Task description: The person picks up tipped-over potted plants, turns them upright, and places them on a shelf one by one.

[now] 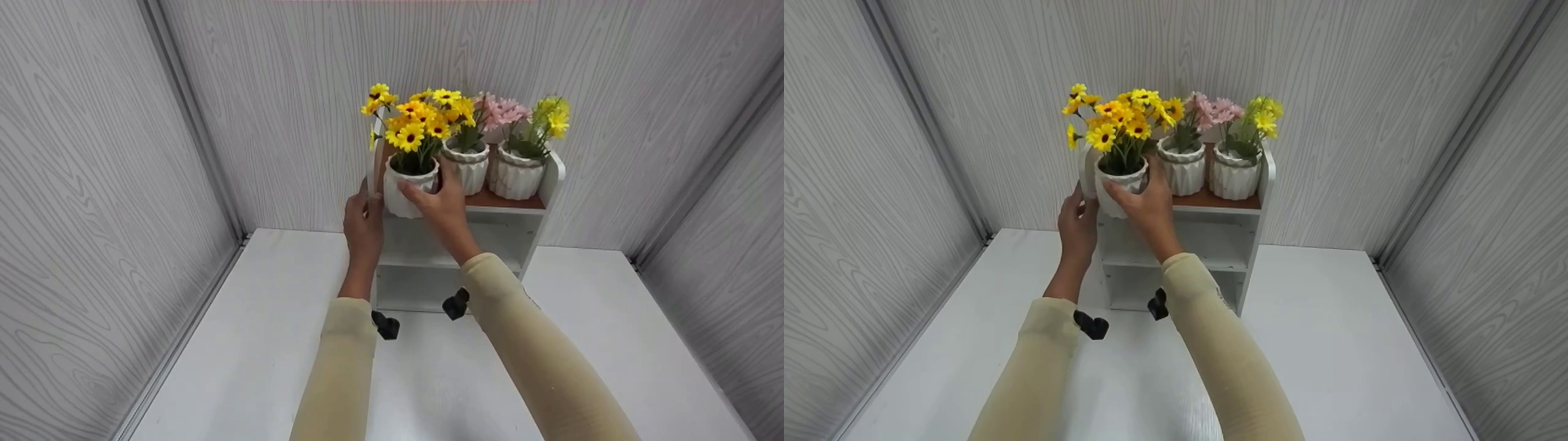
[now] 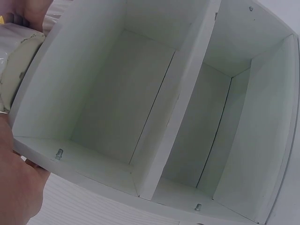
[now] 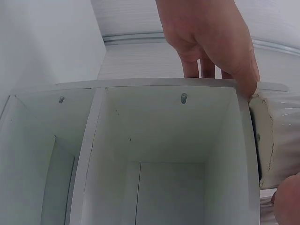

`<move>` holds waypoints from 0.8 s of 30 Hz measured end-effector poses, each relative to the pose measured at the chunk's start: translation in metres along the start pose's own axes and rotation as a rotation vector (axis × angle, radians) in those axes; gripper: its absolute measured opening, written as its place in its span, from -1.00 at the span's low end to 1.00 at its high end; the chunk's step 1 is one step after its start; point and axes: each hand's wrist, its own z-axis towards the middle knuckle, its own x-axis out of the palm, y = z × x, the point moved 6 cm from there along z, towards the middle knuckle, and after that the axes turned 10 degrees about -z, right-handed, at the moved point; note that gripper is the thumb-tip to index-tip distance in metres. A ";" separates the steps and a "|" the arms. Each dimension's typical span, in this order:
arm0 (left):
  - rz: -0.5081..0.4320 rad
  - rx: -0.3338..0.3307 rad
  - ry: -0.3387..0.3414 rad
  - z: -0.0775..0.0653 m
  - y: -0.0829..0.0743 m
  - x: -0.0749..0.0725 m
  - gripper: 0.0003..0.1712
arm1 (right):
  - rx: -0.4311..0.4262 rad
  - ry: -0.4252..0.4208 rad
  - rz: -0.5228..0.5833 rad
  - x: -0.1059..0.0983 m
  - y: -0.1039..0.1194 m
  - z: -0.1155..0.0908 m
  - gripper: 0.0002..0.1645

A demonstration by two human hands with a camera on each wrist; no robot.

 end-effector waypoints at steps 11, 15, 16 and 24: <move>-0.032 0.009 -0.010 0.001 -0.002 0.000 -0.42 | 0.073 0.003 -0.001 0.001 -0.001 0.009 0.13; -0.040 0.001 -0.020 0.002 -0.002 -0.001 -0.40 | 0.109 0.000 -0.034 0.005 -0.002 0.010 0.18; -0.042 -0.002 -0.022 0.002 -0.001 -0.001 -0.40 | 0.117 0.000 -0.045 0.006 -0.002 0.011 0.19; -0.045 0.007 -0.037 0.001 0.000 -0.001 -0.39 | 0.136 0.012 -0.077 0.012 -0.006 0.013 0.25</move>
